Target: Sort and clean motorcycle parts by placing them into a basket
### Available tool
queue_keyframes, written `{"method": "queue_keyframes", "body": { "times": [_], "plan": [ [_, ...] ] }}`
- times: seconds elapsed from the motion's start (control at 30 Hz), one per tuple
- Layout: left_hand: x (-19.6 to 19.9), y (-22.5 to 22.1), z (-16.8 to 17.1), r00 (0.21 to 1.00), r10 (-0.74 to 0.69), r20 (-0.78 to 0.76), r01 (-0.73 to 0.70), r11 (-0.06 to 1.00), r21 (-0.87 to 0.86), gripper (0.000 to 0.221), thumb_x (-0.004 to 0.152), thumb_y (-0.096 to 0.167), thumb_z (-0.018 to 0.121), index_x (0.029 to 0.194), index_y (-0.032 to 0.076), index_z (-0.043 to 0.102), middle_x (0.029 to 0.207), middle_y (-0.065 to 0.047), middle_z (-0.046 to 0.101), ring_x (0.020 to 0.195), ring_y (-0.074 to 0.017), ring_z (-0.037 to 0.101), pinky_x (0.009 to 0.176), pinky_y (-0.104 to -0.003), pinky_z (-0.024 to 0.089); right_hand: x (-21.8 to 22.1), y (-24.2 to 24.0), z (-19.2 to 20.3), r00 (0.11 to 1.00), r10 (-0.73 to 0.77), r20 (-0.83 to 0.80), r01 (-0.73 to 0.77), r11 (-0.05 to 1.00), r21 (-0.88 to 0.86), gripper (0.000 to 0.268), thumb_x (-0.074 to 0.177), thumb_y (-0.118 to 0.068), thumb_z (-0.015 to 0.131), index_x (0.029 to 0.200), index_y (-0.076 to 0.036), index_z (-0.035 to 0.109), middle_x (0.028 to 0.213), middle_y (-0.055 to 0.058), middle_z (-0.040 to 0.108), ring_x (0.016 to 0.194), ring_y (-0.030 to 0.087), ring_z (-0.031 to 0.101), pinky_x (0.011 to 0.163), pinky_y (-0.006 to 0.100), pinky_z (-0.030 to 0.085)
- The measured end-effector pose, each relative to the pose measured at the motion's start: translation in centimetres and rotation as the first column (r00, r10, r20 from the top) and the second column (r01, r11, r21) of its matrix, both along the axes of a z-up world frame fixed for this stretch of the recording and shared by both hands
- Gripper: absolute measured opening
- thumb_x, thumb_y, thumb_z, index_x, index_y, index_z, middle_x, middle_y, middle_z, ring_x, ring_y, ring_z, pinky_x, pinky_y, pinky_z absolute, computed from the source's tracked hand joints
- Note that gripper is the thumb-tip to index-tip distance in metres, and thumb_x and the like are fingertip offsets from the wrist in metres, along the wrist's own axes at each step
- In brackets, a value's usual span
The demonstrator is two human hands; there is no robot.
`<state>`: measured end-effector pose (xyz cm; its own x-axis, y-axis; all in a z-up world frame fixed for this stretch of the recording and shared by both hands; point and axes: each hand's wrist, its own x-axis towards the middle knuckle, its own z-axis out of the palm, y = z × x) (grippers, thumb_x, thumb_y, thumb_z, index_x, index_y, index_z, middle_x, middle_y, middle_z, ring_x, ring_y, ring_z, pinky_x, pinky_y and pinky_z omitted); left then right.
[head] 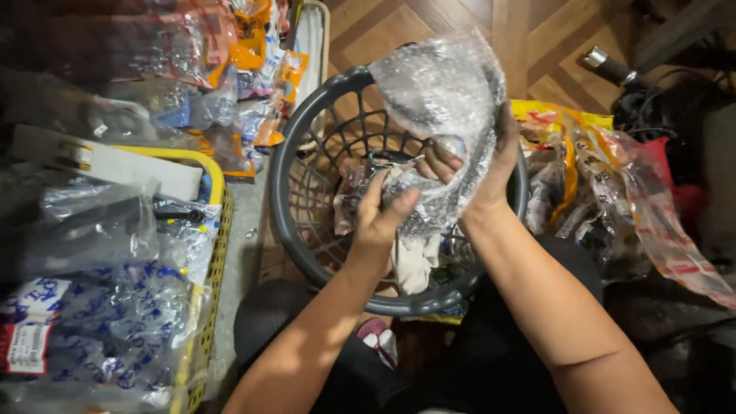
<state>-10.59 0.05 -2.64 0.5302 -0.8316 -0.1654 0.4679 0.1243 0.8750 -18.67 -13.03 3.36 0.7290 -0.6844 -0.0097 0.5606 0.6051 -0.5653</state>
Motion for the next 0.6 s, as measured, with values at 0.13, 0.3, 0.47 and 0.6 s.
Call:
{"method": "queue_keyframes", "body": {
  "times": [0.13,0.3,0.47,0.6],
  "plan": [
    [0.9,-1.2,1.0,0.995,0.082,0.064,-0.085,0.995,0.049,0.067,0.088,0.045,0.077,0.133,0.000,0.058,0.121,-0.018,0.063,0.110,-0.0282,0.057,0.106,-0.046,0.045,1.0,0.6,-1.5,0.964,-0.153,-0.218,0.160,0.987,0.018,0.063,0.073,-0.077,0.058,0.067,-0.014,0.057,0.047,0.000,0.042,0.040,0.016,0.047,0.060,0.031,0.048],
    [3.5,-1.3,3.7,0.791,0.233,0.565,-0.254,0.966,-0.043,0.045,0.087,0.035,0.083,0.122,0.013,0.066,0.112,-0.012,0.067,0.109,-0.0247,0.065,0.103,-0.042,0.050,2.2,3.1,-2.0,0.877,-0.174,-0.448,0.249,0.962,0.113,0.087,0.081,-0.052,0.077,0.146,-0.001,0.050,0.140,0.018,0.056,0.134,0.039,0.055,0.116,0.063,0.036],
    [3.1,-0.8,2.6,0.693,0.157,0.703,-0.249,0.968,0.029,0.047,0.092,0.043,0.076,0.127,0.012,0.066,0.112,-0.018,0.064,0.113,-0.0376,0.064,0.104,-0.050,0.047,3.0,4.2,-6.4,0.816,-0.247,-0.523,0.314,0.948,0.042,0.071,0.081,-0.032,0.087,0.140,-0.007,0.056,0.126,0.015,0.067,0.115,0.032,0.067,0.100,0.060,0.048],
    [3.1,-1.4,0.7,0.707,0.083,0.702,-0.194,0.978,0.079,0.045,0.090,0.037,0.078,0.125,0.011,0.068,0.112,-0.020,0.066,0.115,-0.0421,0.064,0.103,-0.049,0.048,3.1,4.3,-4.0,0.718,-0.435,-0.543,0.397,0.897,-0.194,0.061,0.084,-0.020,0.086,0.135,-0.004,0.057,0.122,0.016,0.070,0.107,0.028,0.070,0.091,0.049,0.060]
  ]
}}
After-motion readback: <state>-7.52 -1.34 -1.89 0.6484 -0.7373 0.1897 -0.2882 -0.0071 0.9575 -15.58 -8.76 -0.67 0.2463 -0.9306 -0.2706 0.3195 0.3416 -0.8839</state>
